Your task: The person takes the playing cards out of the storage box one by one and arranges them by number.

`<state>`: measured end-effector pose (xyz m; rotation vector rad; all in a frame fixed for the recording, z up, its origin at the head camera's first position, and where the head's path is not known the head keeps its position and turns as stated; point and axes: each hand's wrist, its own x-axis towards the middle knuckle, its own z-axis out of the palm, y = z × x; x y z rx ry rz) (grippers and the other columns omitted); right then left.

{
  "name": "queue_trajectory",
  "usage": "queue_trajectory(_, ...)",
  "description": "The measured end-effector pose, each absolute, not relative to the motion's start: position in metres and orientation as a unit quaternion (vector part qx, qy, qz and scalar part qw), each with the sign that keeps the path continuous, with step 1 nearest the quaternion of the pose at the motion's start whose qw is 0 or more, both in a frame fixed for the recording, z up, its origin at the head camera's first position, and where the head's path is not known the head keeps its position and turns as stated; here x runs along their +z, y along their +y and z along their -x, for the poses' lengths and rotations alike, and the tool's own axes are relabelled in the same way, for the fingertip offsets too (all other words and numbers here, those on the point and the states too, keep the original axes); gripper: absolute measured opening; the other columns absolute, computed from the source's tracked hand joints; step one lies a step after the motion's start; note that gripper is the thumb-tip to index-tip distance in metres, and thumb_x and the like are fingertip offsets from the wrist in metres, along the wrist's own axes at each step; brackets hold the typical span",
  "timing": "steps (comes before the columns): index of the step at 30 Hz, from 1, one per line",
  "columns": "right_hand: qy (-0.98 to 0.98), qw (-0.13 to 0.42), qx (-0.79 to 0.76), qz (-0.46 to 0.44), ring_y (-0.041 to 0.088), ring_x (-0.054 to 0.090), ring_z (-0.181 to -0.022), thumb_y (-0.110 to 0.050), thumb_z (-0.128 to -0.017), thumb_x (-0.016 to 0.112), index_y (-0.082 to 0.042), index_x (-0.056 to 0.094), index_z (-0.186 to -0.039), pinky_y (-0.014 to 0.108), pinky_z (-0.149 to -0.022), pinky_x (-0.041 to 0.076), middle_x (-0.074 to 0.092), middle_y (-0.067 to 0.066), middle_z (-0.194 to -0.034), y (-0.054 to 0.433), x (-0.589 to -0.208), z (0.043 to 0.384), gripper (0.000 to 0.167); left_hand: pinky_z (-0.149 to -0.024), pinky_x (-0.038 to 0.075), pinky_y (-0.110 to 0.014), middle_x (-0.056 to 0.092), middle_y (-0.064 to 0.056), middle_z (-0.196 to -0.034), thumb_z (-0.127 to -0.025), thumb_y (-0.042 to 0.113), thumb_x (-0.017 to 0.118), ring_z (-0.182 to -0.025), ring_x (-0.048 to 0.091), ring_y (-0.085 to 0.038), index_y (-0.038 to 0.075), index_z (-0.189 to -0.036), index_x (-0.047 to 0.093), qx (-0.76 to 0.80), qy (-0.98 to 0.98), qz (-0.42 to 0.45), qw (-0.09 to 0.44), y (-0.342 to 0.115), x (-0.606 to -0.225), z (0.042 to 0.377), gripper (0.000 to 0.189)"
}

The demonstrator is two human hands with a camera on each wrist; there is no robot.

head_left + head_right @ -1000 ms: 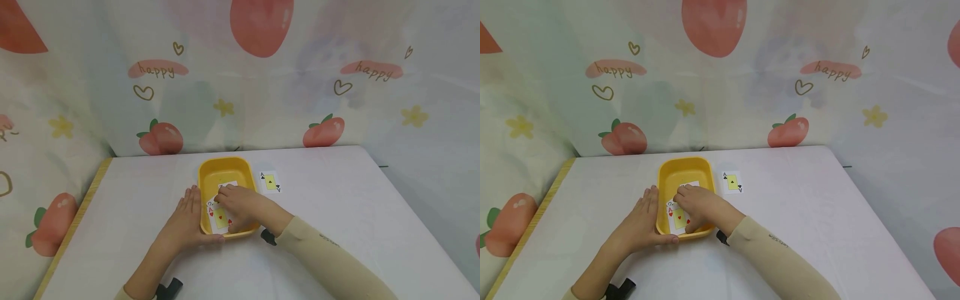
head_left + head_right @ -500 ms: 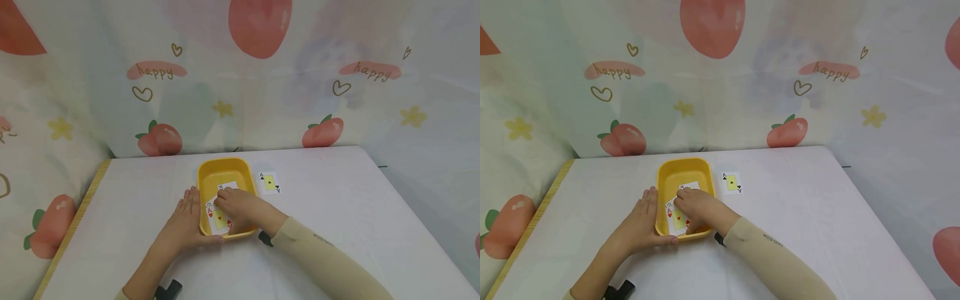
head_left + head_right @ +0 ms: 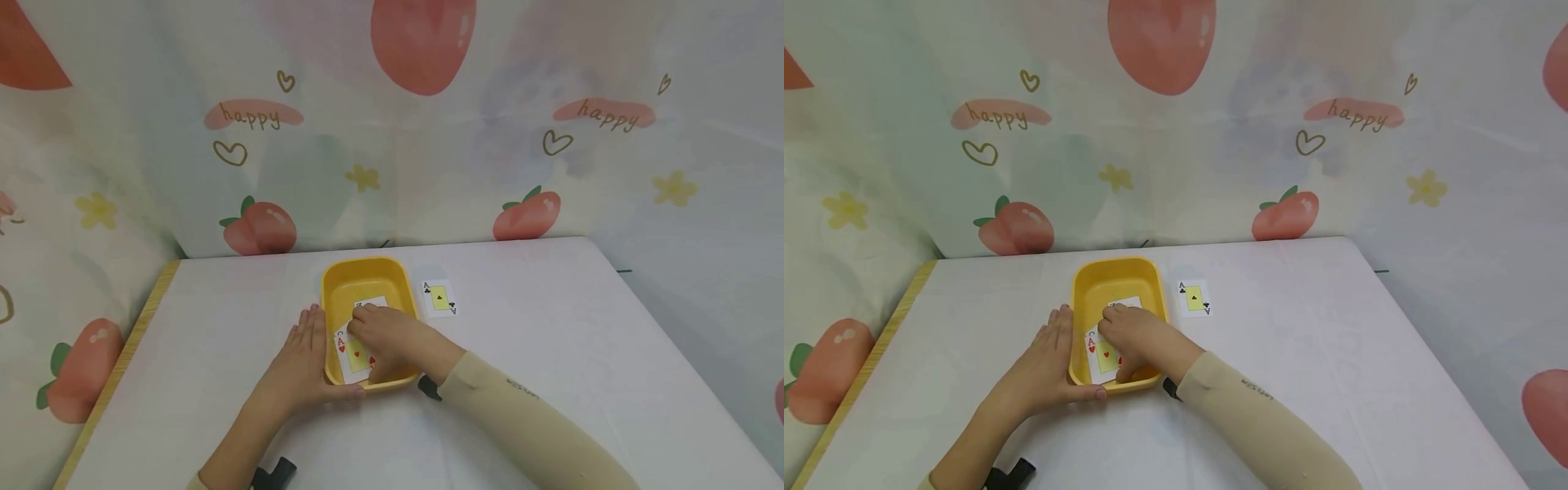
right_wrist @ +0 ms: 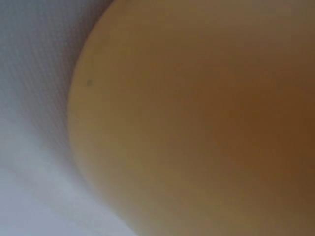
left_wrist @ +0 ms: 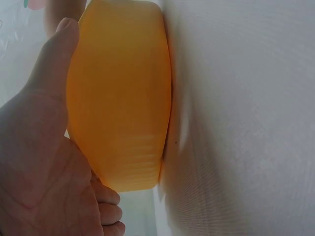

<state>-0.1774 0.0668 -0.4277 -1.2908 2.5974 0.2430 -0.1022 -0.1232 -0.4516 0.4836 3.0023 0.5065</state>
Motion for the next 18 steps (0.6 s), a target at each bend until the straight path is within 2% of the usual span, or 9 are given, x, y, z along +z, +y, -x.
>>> queue_trajectory(6, 0.89, 0.113, 0.071, 0.437, 0.014, 0.047, -0.108, -0.061, -0.068, 0.082, -0.015, 0.053, -0.136, 0.026, -0.108, 0.043, 0.053, -0.001, -0.126, 0.069, -0.421, 0.177, 0.087, -0.122, 0.02, -0.053, 0.007, -0.025, -0.164, -0.063, 0.089, 0.063, -0.153, 0.009, -0.038, -0.008, -0.156, 0.003, 0.17, 0.972, -0.156, 0.033, -0.124, -0.453, 0.102, 0.148)
queue_trajectory(18, 0.904, 0.118, 0.019, 0.411, 0.016, 0.046, -0.117, -0.064, -0.065, 0.083, -0.015, 0.051, -0.139, 0.029, -0.112, 0.04, 0.051, 0.0, -0.132, 0.081, -0.397, 0.18, 0.095, -0.122, 0.021, -0.053, 0.008, -0.026, -0.164, -0.061, 0.095, 0.057, -0.153, 0.009, -0.038, -0.009, -0.156, 0.004, 0.167, 0.972, -0.164, 0.026, -0.127, -0.456, 0.102, 0.15)
